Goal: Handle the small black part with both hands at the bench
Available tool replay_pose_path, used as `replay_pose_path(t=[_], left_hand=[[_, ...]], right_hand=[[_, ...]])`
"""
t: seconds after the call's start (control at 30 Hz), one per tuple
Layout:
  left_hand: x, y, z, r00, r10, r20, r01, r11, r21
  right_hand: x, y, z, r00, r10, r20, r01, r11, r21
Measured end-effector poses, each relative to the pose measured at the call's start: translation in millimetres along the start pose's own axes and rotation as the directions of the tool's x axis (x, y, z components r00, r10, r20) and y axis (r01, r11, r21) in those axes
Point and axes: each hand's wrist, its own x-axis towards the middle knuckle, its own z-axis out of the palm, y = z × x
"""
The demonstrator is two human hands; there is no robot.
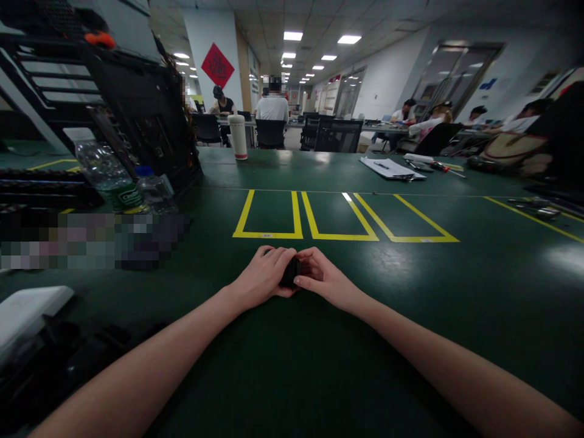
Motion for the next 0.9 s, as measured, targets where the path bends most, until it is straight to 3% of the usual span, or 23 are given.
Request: replay_pose_path(t=[0.3,0.7,0.9], left_hand=[[0.5,1.4,-1.5,1.0,-0.021,0.022,0.022,0.999,-0.031],[-1.4,1.0,-3.4,1.0,0.0,0.009,0.001,0.999,-0.044],[-0.6,1.0,-2.8,1.0,-0.013,0.009,0.013,0.998,-0.061]], right_hand=[[1.9,1.8,-2.3,0.998,-0.04,0.055,0.038,0.999,0.028],[3.5,4.3,-2.0,0.999,0.014,-0.052,-0.016,1.0,-0.028],[3.3,4.5,-3.2,0.999,-0.028,0.041,0.026,0.999,0.047]])
